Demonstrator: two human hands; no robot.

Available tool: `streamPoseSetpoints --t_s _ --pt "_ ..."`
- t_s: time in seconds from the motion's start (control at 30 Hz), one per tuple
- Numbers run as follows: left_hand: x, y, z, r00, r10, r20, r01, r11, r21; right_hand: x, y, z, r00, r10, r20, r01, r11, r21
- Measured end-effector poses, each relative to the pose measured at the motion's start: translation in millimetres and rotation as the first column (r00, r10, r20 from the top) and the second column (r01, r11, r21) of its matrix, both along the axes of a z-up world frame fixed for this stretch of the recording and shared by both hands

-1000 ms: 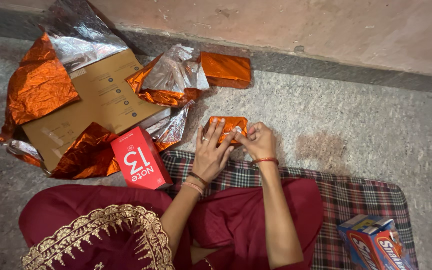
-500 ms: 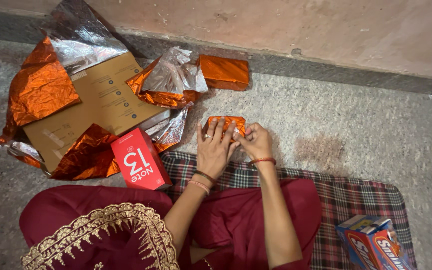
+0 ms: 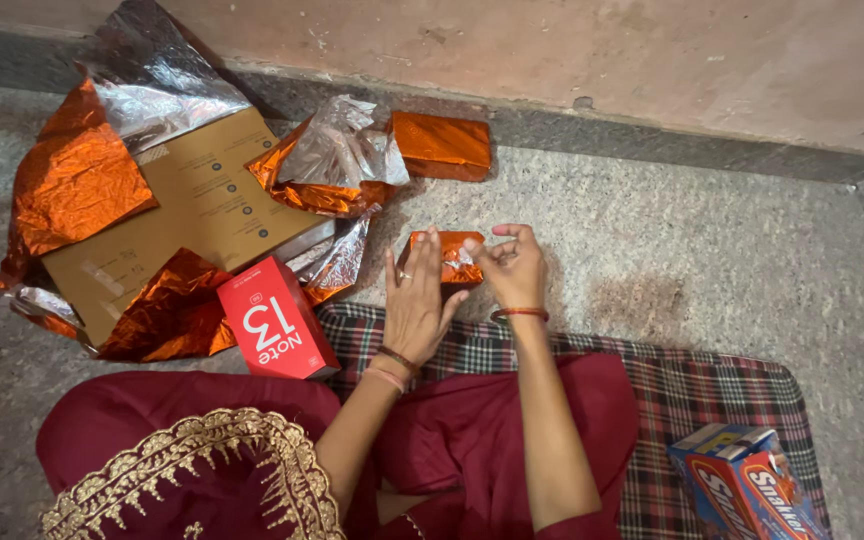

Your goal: The person wraps small rectangular boxes with orange metallic paper while sitting on a mat. They fold the paper around each box, crease the edges, and secure the folds with clear tape. The wrapped boxes are placed on the floor beside them.

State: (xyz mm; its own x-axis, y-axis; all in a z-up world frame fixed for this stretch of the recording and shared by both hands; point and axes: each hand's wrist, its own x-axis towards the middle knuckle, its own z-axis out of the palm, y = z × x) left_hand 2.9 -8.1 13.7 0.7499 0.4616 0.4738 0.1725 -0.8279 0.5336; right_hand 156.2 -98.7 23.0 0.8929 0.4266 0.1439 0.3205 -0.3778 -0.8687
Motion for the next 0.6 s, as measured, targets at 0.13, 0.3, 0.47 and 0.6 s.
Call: streamPoseSetpoints --t_s 0.13,0.3,0.47,0.6 --pt "-12 5 -2 0.999 -0.009 0.047 0.010 1.000 -0.017 -12 4 5 0.994 0.048 0.102 -0.034 0.990 -0.135" --pt "-19 17 -3 0.999 0.026 0.037 -0.025 0.999 -0.031 -20 2 9 0.999 0.009 0.051 -0.007 0.999 -0.040" --pt "-22 26 -5 1.000 -0.009 0.020 0.008 0.997 0.079 -30 -4 23 0.968 0.075 0.240 -0.089 0.995 0.046" --pt "-25 25 -8 0.999 -0.008 0.043 0.002 0.992 0.129 -39 -2 28 0.884 0.184 0.430 -0.191 0.981 -0.027"
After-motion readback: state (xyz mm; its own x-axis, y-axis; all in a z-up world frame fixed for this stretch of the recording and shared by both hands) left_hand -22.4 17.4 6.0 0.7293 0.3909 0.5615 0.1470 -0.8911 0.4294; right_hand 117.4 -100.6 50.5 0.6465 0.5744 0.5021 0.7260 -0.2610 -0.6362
